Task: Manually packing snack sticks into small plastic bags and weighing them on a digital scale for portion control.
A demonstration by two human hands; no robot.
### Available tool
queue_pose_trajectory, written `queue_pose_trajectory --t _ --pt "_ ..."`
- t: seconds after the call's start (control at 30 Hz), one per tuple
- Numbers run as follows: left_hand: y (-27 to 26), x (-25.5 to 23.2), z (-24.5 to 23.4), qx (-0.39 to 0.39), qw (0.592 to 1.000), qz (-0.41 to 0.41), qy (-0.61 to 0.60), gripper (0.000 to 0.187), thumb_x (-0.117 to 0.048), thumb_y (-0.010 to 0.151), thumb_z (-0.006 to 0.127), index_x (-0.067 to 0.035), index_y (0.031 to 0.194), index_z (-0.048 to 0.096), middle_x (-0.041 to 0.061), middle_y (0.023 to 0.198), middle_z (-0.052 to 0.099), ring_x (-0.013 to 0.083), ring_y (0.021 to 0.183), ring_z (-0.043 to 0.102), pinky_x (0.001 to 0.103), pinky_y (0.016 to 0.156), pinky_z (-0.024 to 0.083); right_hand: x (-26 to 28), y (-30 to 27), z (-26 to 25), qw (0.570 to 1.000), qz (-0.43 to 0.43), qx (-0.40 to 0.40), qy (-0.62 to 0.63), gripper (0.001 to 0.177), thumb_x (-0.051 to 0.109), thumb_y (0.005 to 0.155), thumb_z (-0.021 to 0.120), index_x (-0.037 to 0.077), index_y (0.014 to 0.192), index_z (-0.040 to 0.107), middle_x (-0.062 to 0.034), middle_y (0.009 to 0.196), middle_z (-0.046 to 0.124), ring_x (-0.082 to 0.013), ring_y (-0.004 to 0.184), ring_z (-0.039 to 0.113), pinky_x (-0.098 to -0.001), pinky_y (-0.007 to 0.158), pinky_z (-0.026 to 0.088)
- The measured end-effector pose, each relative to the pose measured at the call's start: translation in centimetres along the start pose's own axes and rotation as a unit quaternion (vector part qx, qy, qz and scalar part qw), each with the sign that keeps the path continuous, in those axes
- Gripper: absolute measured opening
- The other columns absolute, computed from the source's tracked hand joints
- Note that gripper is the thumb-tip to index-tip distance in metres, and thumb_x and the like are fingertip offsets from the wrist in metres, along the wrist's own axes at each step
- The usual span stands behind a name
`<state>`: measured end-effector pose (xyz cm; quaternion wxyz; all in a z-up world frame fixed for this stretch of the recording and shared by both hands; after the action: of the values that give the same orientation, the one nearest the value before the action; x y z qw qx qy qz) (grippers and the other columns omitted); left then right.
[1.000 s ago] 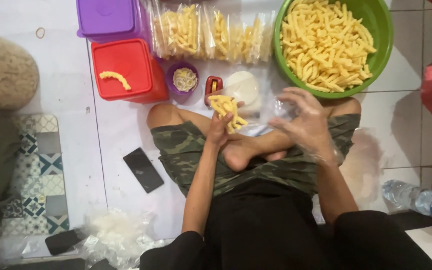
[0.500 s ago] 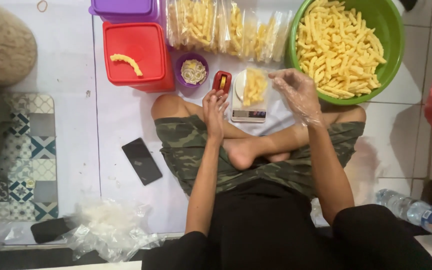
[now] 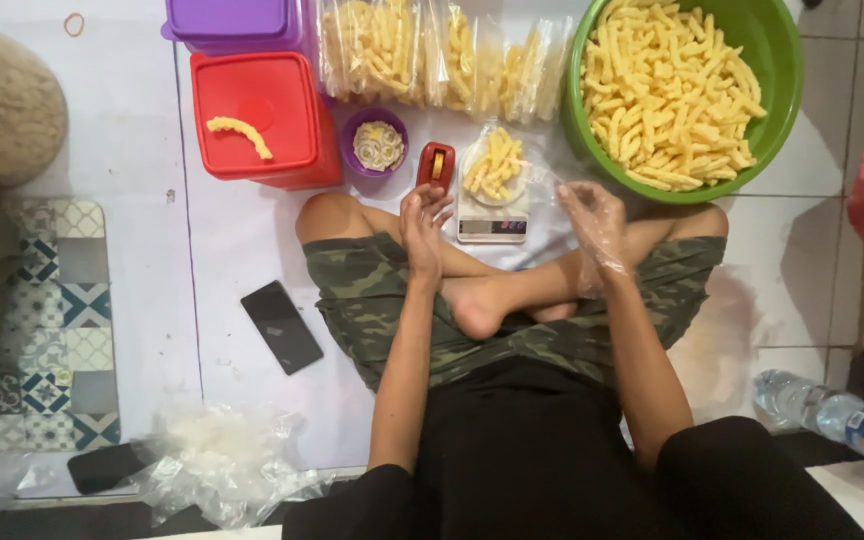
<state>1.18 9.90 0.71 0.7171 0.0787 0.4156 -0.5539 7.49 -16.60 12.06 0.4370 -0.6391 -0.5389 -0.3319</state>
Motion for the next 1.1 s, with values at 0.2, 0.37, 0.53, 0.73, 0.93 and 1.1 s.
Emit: queue_pose_trajectory --t 0.2,0.37,0.53,0.73,0.93,1.1 --pt "-0.1 -0.1 0.4 -0.001 1.000 0.001 0.004 0.039 -0.040 0.105 0.051 -0.012 0.131 0.057 0.011 0.119 0.066 0.0263 0.106 0.070 0.034 0.085 0.057 -2.6 -1.1 -4.8 0.986 0.127 -0.063 -0.089 0.035 0.051 0.096 0.078 0.020 0.113 0.077 -0.0057 0.097 0.076 -0.0182 0.089 0.074 -0.0313 0.078 0.059" --pt "0.1 0.2 0.4 0.002 1.000 0.006 0.011 0.037 -0.039 0.105 0.051 -0.012 0.130 0.058 0.010 0.116 0.067 0.0252 0.105 0.071 0.033 0.085 0.057 -2.5 -1.5 -6.3 0.981 0.166 -0.040 -0.087 0.060 0.059 0.103 0.066 0.007 0.134 0.065 -0.0140 0.106 0.075 -0.0260 0.105 0.072 -0.0414 0.093 0.056" --pt "-0.2 0.1 0.5 0.004 1.000 0.007 0.023 0.036 -0.038 0.106 0.052 -0.012 0.130 0.057 0.010 0.117 0.067 0.0253 0.106 0.071 0.033 0.086 0.057 -2.6 -1.5 -6.6 0.967 0.213 -0.028 -0.134 0.056 0.066 0.102 0.059 0.021 0.135 0.065 -0.0010 0.105 0.076 -0.0182 0.106 0.071 -0.0403 0.099 0.052" --pt "-0.6 -0.3 1.3 0.000 0.997 0.024 0.073 0.036 -0.034 0.105 0.055 -0.010 0.132 0.055 0.011 0.117 0.066 0.0247 0.105 0.071 0.033 0.086 0.056 -1.7 -2.3 -5.8 0.974 0.200 -0.016 -0.104 0.054 0.057 0.104 0.060 0.015 0.136 0.064 -0.0079 0.109 0.075 -0.0224 0.110 0.070 -0.0403 0.100 0.052" --pt "-0.6 -0.3 1.2 -0.012 0.994 0.032 0.101 0.036 -0.032 0.103 0.060 -0.008 0.131 0.054 0.012 0.115 0.066 0.0250 0.101 0.072 0.033 0.084 0.057 -0.3 -2.8 -4.8 0.981 0.176 -0.028 -0.073 0.052 0.050 0.104 0.065 0.008 0.133 0.066 -0.0165 0.107 0.074 -0.0283 0.108 0.070 -0.0410 0.095 0.054" --pt "-0.7 -0.3 1.3 -0.017 0.993 0.030 0.117 0.037 -0.029 0.102 0.065 -0.006 0.129 0.055 0.013 0.114 0.066 0.0259 0.099 0.072 0.034 0.083 0.058 -0.6 -2.9 -3.3 0.981 0.167 -0.012 -0.096 0.043 0.053 0.096 0.076 0.020 0.124 0.073 -0.0067 0.102 0.076 -0.0211 0.103 0.073 -0.0344 0.089 0.056"
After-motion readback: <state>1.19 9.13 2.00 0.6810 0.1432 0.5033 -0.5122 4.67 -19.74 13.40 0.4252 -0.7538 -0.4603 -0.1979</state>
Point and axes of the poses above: each hand's wrist, its own y-axis towards the middle knuckle, its own z-axis out of the palm, x = y × z, the point moved 5 cm from there along y, towards the middle knuckle
